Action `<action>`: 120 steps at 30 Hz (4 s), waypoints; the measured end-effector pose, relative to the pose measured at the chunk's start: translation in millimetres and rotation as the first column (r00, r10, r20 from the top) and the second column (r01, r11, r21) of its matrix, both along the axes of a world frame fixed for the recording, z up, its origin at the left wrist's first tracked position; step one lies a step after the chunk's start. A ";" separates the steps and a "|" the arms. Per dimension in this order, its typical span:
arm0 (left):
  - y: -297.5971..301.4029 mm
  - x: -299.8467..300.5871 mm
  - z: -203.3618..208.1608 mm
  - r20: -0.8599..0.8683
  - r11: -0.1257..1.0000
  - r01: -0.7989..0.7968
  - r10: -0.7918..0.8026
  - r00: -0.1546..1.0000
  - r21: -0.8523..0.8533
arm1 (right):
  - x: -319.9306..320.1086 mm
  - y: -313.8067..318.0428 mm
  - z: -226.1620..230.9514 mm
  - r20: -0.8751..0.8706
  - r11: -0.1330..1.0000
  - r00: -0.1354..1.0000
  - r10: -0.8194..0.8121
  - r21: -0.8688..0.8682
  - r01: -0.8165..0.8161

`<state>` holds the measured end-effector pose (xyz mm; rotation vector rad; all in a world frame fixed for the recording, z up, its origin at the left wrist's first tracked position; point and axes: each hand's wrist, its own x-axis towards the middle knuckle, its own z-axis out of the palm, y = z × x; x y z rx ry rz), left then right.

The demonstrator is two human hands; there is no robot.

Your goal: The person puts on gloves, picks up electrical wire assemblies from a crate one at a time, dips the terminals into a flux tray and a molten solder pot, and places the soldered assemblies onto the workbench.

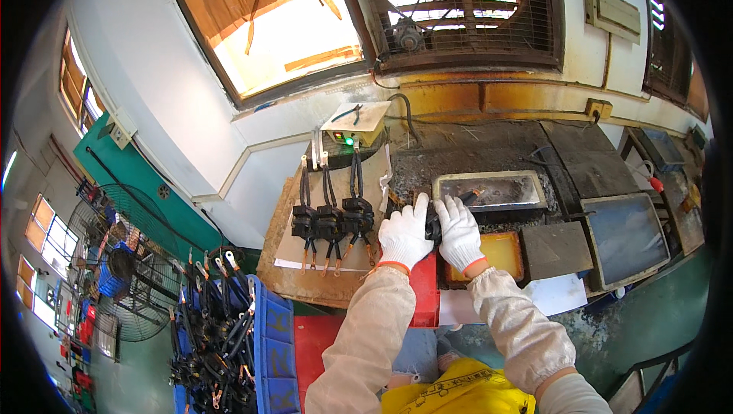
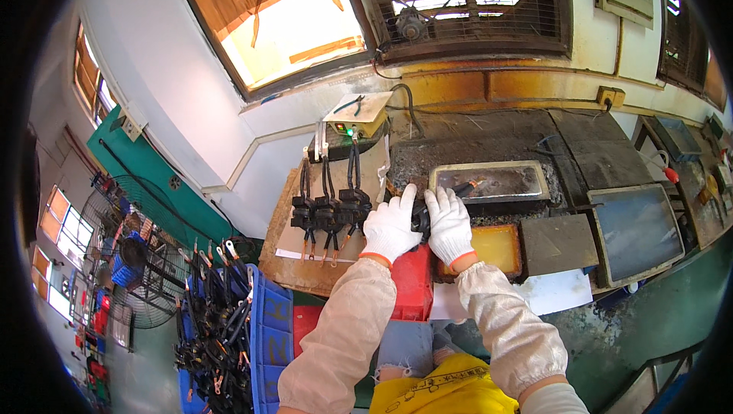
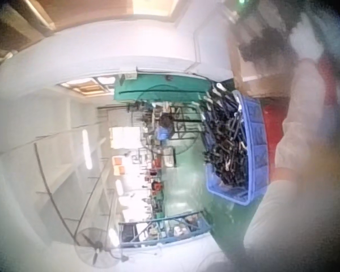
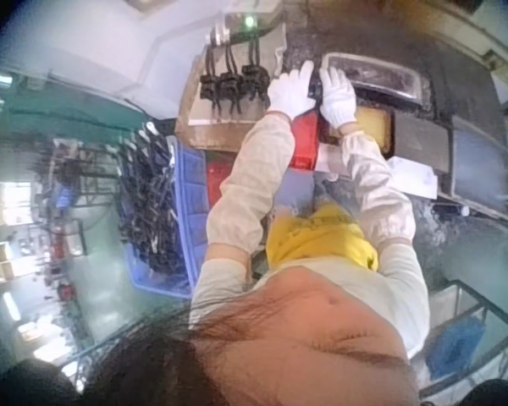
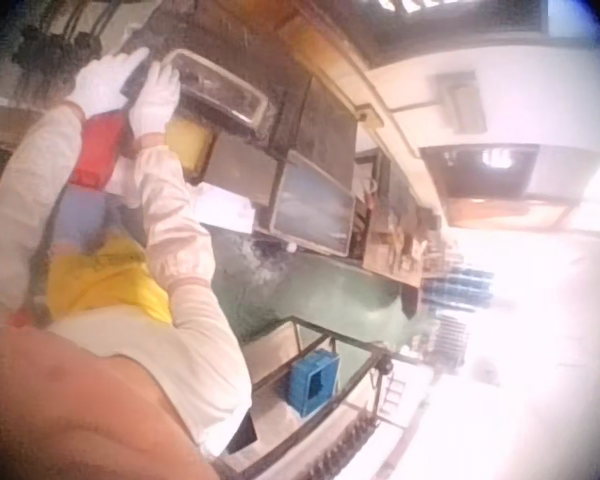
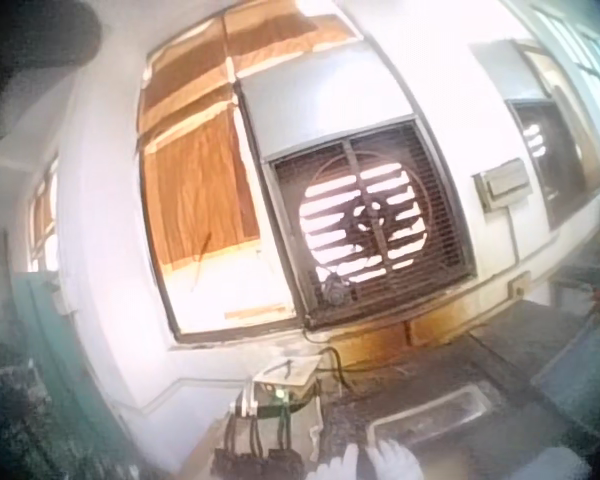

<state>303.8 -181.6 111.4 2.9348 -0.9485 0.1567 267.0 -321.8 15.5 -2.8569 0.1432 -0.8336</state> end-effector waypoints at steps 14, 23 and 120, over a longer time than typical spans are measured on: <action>4.6 0.8 0.1 0.001 1.000 -0.008 0.008 1.000 0.016 | -4.5 1.4 4.9 -0.071 0.999 0.997 0.028 -0.031 -0.030; 3.3 0.5 -3.8 0.021 1.000 0.005 -0.005 1.000 -0.010 | -5.4 -2.6 6.6 -0.133 0.997 0.991 0.015 -0.069 -0.025; 0.4 0.9 -2.5 -0.013 0.999 -0.033 0.033 0.999 -0.009 | -3.2 -5.3 21.0 -0.271 0.997 0.961 0.053 -0.046 -0.068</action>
